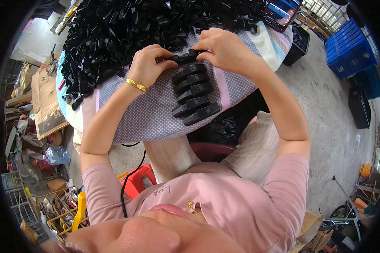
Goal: Sorting and arranging black plastic hair clips on a mesh tray.
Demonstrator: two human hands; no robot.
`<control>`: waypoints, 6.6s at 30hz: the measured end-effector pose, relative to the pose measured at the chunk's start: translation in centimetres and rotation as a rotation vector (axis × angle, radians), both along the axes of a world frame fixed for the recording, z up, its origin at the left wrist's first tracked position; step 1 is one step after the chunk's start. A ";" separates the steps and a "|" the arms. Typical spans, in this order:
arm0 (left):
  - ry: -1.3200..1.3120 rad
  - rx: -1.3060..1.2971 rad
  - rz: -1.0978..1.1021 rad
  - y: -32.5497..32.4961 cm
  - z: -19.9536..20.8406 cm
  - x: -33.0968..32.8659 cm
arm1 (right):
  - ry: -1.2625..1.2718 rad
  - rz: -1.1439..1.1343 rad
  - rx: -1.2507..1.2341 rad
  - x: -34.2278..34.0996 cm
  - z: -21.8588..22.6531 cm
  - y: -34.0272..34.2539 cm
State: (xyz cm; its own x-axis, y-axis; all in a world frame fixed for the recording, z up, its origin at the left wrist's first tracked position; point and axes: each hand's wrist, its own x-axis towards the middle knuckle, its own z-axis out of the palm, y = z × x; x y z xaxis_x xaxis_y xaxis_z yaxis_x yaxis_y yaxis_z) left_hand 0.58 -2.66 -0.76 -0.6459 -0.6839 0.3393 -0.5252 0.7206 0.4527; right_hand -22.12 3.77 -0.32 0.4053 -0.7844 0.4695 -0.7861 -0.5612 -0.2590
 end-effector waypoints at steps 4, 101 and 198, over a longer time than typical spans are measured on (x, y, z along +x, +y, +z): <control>0.004 0.006 -0.011 0.1 -0.1 -0.6 | -0.080 0.050 0.007 0.3 -0.6 -0.5; 0.090 -0.198 -0.080 1.0 -1.1 -1.0 | -0.408 0.203 0.384 -1.0 -1.6 -1.6; -0.389 -0.662 0.140 -7.3 2.5 -3.2 | 0.381 -0.089 0.029 3.2 1.6 -6.8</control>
